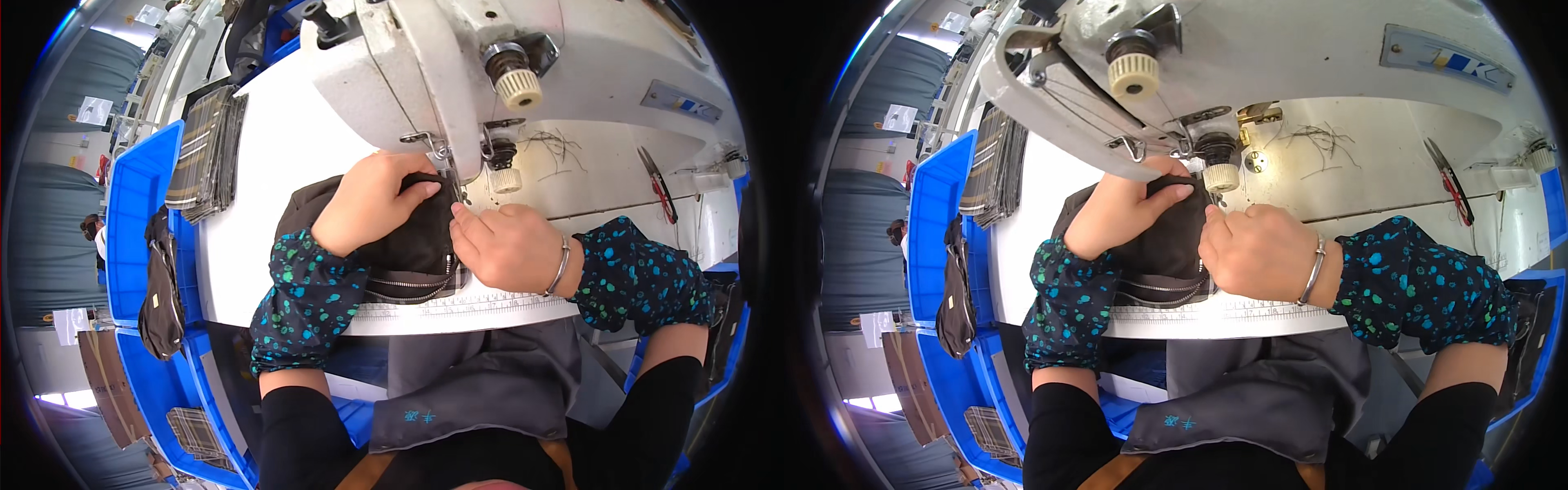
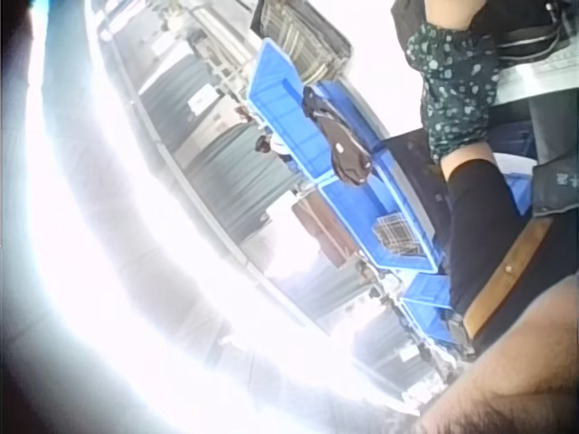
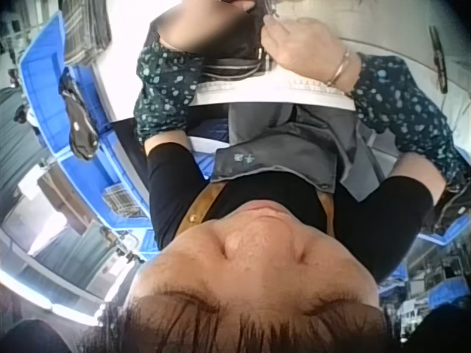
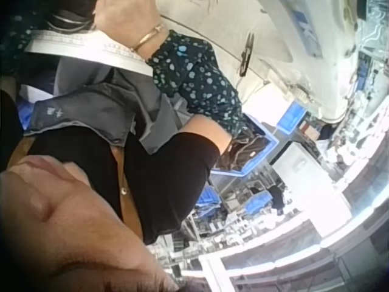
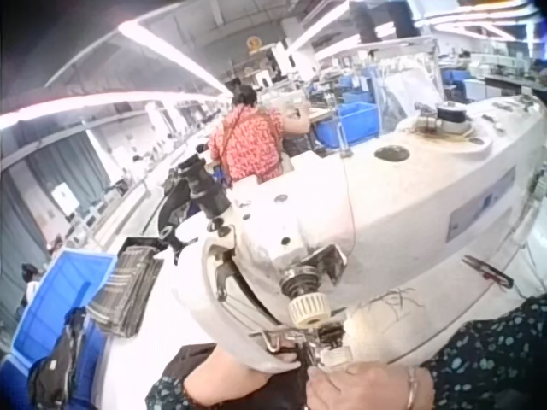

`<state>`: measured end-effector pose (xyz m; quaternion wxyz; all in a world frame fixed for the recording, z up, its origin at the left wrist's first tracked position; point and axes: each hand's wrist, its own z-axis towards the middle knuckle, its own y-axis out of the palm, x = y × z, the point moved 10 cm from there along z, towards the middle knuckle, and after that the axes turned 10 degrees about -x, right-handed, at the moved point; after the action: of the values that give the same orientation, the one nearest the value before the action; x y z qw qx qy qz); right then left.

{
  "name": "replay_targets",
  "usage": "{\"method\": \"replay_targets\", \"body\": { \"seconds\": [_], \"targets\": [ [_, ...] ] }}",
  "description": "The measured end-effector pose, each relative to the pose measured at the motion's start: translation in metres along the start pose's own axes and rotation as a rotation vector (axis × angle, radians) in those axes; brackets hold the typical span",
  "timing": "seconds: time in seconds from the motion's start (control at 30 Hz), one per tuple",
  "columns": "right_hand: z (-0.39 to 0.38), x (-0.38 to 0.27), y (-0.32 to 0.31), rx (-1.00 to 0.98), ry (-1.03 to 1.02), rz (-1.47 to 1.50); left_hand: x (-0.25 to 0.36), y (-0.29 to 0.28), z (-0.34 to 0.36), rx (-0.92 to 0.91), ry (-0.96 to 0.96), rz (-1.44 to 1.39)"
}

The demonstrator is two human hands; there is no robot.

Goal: The person sews a zipper onto a dark fabric pouch using an industrial sewing machine. They align the zipper tape with the fabric edge, guide the material under the presser foot, and stitch along the length of the zipper. The person repeats this process for multiple pouches, moving finished items to a blue bin and retrieving new ones from a stack.

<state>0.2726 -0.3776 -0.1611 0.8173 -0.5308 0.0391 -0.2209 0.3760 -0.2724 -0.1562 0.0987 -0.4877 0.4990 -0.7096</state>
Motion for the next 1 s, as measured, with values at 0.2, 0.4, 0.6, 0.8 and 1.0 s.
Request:
{"method": "replay_targets", "body": {
  "seconds": [0.2,0.4,0.6,0.8,1.0],
  "targets": [
    [0.0,-0.008,-0.004,-0.031,-0.046,0.014,0.007,0.005,-0.002,0.001,-0.096,0.177],
    [-0.001,0.0,-0.006,-0.011,0.067,0.02,0.01,0.004,-0.005,0.139,-0.086,0.328],
    [0.0,0.005,-0.001,-0.046,0.115,-0.004,-0.004,0.004,0.002,0.064,-0.301,0.338],
    [-0.001,0.007,0.001,-0.051,0.126,-0.001,-0.009,0.003,0.005,0.065,-0.336,0.308],
    [0.0,0.007,0.002,-0.071,0.13,0.008,-0.009,0.002,0.004,0.136,-0.285,0.3]
  ]
}}
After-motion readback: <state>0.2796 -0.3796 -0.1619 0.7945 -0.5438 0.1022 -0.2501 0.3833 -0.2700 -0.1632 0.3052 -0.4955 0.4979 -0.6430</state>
